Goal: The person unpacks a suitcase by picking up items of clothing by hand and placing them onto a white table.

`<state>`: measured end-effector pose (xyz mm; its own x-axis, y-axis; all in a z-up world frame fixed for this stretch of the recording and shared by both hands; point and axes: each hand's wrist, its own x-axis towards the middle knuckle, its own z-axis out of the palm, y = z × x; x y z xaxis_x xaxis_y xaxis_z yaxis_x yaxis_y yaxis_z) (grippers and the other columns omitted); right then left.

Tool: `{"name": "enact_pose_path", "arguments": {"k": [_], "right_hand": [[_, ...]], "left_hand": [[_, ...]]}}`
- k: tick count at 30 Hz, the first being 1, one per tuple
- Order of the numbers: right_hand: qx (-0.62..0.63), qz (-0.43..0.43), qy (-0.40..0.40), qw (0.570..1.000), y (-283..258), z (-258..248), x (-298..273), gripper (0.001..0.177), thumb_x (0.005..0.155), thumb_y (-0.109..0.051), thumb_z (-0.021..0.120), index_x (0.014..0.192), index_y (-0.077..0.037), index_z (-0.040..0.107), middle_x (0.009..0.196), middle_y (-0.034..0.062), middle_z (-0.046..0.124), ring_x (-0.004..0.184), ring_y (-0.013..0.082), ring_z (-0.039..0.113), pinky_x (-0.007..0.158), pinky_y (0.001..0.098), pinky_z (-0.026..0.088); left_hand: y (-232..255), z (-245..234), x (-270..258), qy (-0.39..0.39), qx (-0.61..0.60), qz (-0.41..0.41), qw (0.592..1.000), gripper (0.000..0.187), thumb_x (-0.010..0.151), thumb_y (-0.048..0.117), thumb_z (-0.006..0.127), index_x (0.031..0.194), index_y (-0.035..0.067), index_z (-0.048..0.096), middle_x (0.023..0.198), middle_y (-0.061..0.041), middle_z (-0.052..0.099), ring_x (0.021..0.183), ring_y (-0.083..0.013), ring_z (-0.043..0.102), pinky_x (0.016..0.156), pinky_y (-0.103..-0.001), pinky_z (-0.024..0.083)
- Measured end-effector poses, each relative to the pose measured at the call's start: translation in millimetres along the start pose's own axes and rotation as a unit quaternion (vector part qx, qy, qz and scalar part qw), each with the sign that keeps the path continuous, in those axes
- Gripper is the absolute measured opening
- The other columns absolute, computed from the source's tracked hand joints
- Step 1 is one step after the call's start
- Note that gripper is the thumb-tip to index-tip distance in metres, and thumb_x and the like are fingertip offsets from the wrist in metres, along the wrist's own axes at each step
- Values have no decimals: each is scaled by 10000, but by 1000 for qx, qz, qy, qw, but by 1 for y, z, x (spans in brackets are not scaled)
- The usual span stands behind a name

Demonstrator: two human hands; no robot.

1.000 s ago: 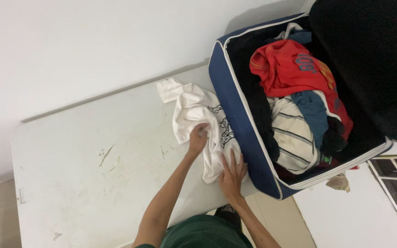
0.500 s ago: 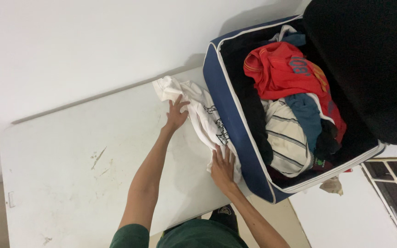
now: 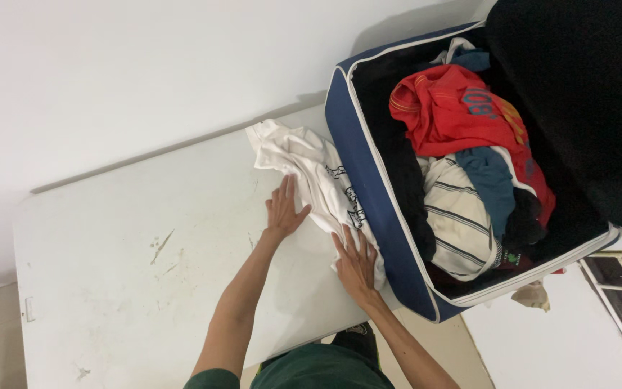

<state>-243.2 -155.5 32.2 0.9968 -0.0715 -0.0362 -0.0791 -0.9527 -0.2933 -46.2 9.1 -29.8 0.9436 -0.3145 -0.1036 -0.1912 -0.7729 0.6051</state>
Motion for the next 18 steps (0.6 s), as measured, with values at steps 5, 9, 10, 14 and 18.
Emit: {"name": "enact_pose_path", "arguments": {"k": [5,9,10,14,18], "right_hand": [[-32,13,2,999,-6,2,11,813,800,-136,716,1544,-175,390,1636,100,274,1442,383,292,1094,611,293],[-46,21,-7,999,-8,3,5,842,783,-160,735,1541,-185,367,1641,94,272,1452,377,284,1105,613,300],[-50,18,3,999,-8,3,5,837,787,-154,732,1541,-187,370,1649,94,273,1455,374,287,1103,608,307],[-27,23,-7,999,-9,4,6,851,767,-153,739,1534,-185,372,1637,109,252,1455,388,248,1113,643,254],[-6,3,19,1000,-4,9,1,772,799,-149,702,1520,-164,427,1643,112,256,1472,406,233,1111,646,249]], "left_hand": [[-7,-14,50,-88,113,-45,989,1249,635,599,880,1599,167,212,1682,-102,156,1563,-393,97,1093,-771,212],[-2,-4,98,-184,167,-24,968,1361,501,544,930,1615,211,222,1700,-60,171,1557,-391,98,1104,-830,135],[0,-1,110,-193,175,-12,965,1383,470,520,936,1618,213,227,1701,-51,186,1558,-381,117,1105,-837,129],[16,27,134,-170,109,33,979,1229,531,403,888,1592,189,305,1699,-49,254,1570,-343,178,1133,-787,174],[10,53,110,-36,-17,75,996,1100,705,407,842,1583,58,278,1634,-176,306,1517,-368,283,1217,-549,260]]}}
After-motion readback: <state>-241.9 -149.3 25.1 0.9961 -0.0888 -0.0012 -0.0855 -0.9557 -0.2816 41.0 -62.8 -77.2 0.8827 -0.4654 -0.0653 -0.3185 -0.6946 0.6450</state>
